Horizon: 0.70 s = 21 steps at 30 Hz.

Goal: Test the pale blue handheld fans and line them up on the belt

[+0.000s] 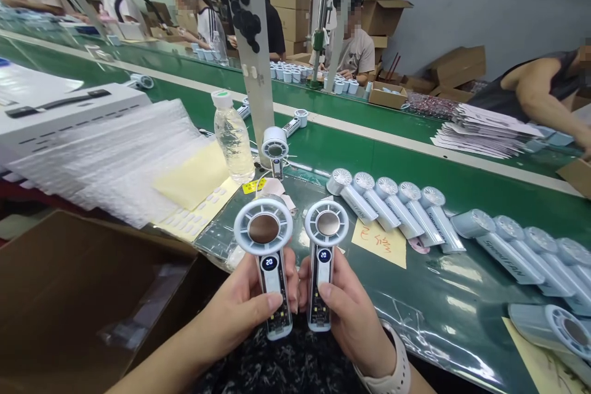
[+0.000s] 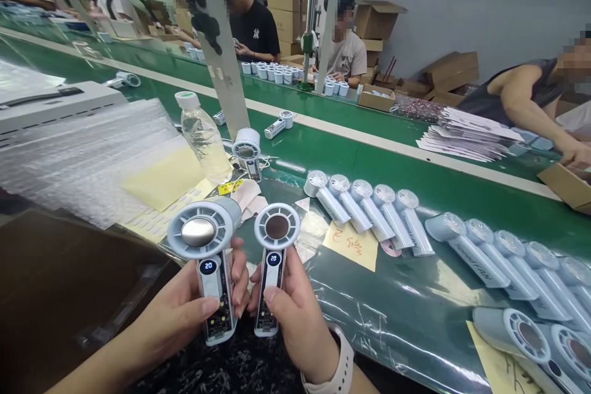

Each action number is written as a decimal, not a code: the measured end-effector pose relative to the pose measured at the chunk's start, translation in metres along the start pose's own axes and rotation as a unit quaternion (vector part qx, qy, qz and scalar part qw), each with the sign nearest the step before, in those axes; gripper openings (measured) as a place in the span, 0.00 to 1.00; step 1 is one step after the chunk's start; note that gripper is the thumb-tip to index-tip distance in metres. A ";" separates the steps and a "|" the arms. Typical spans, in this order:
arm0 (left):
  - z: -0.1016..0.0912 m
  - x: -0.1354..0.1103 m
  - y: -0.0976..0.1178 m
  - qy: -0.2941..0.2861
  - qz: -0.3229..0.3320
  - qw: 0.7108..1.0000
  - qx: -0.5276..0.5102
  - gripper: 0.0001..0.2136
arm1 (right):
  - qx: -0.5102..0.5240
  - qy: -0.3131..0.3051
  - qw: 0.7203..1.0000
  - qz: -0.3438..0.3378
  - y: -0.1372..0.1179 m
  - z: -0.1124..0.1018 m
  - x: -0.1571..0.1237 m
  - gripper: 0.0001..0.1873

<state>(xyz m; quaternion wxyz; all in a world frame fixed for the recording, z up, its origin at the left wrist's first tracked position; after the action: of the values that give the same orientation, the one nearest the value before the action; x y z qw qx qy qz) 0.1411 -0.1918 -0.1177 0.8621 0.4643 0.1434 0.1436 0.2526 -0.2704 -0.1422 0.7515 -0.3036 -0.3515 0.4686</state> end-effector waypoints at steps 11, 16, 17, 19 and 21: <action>-0.015 0.012 -0.009 0.096 -0.018 0.994 -0.056 0.15 | -0.048 0.049 0.998 -0.012 0.005 -0.012 -0.004 0.16; -0.009 0.010 -0.005 0.035 -0.028 0.999 0.014 0.15 | -0.038 0.034 0.999 -0.006 0.005 -0.013 -0.003 0.17; -0.009 0.010 -0.005 0.036 -0.026 0.999 0.023 0.14 | -0.045 0.039 0.998 -0.010 0.004 -0.013 -0.002 0.17; -0.009 0.010 -0.005 0.041 -0.028 0.999 0.017 0.13 | -0.047 0.050 0.998 -0.009 0.004 -0.013 -0.001 0.17; -0.009 0.010 -0.007 0.037 -0.033 0.999 0.005 0.13 | -0.026 0.054 0.998 0.003 0.005 -0.011 -0.001 0.17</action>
<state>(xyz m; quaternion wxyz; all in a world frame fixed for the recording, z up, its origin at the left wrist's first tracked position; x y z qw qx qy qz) 0.1481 -0.1851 -0.1293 0.8583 0.4575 0.1916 0.1316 0.2585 -0.2707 -0.1523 0.7599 -0.3485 -0.3217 0.4445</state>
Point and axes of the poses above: each hand's wrist, its own x-axis towards the middle knuckle, its own z-axis out of the palm, y = z × x, the point moved 4 cm from there along x, towards the middle knuckle, and after that the axes turned 13 degrees about -z, right-handed, at the moved point
